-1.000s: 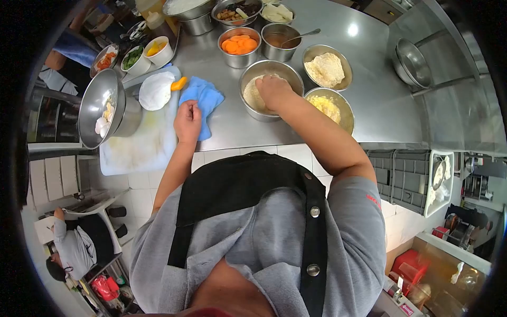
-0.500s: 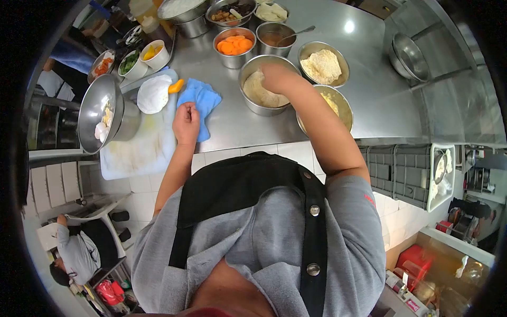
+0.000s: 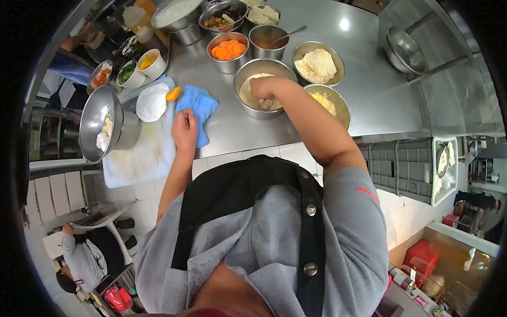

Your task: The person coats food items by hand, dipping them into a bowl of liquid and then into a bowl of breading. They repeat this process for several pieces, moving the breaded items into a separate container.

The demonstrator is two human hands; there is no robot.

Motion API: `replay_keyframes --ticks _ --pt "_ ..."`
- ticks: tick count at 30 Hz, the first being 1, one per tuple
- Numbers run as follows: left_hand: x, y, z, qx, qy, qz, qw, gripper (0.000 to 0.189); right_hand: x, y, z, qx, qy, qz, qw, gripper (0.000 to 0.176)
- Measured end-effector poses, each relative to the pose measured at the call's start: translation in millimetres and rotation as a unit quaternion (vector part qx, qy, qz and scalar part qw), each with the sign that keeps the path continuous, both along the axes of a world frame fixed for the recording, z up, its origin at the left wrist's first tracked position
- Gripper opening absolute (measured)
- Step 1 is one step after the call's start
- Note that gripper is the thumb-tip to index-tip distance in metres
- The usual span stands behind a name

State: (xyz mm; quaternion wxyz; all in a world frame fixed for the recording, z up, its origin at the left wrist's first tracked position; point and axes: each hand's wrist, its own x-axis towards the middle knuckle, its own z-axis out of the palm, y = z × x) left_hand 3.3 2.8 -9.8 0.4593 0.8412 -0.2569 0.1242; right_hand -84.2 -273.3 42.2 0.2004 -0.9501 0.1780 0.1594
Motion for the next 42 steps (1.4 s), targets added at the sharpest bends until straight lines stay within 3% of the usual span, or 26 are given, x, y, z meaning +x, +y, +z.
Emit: replay_keyframes --ticks 2,5,9,13,16,20,23,26,29,32,36,40,42 --pt "-3 3 -2 0.008 -0.005 0.008 1.000 0.007 11 -1 38 0.080 0.130 0.019 0.988 0.041" --pt "-2 4 -4 0.028 -0.008 -0.004 1.000 0.009 2 12 78 0.054 0.104 0.002 0.993 0.046" --pt "-1 3 -3 0.022 -0.020 -0.011 0.999 0.008 -13 40 44 -0.073 0.109 -0.025 0.991 0.043" --pt "-1 4 -5 0.019 -0.017 -0.003 1.000 0.008 -5 31 35 -0.110 0.103 -0.052 0.987 0.048" --pt "-2 4 -1 0.026 -0.020 -0.003 0.999 0.008 -8 9 48 -0.072 0.117 0.007 0.990 0.042" --pt "-6 3 4 0.004 -0.021 0.001 1.000 0.006 -15 -13 54 0.039 0.003 -0.022 0.999 0.048" --pt "-4 3 1 0.012 -0.004 0.001 1.000 0.006 -8 -10 49 -0.034 0.121 -0.018 0.992 0.048" --pt "-3 3 2 0.006 -0.037 -0.003 0.999 0.006 -5 -25 34 -0.066 0.044 -0.041 0.996 0.047" --pt "-7 2 5 0.014 0.004 0.003 1.000 0.007 -6 -22 68 0.034 -0.016 -0.043 0.998 0.045" --pt "-3 4 -1 0.026 -0.009 -0.013 1.000 0.010 2 -22 36 -0.003 0.081 0.060 0.995 0.048" --pt "1 5 -8 0.013 -0.025 -0.011 1.000 0.009 13 -16 46 -0.005 0.166 0.082 0.983 0.053" --pt "0 2 -6 -0.006 -0.010 -0.003 1.000 0.008 18 -19 66 0.076 0.084 0.044 0.993 0.050" --pt "-2 4 -7 0.002 -0.014 -0.003 1.000 0.009 20 -18 35 0.033 0.135 0.051 0.989 0.048"
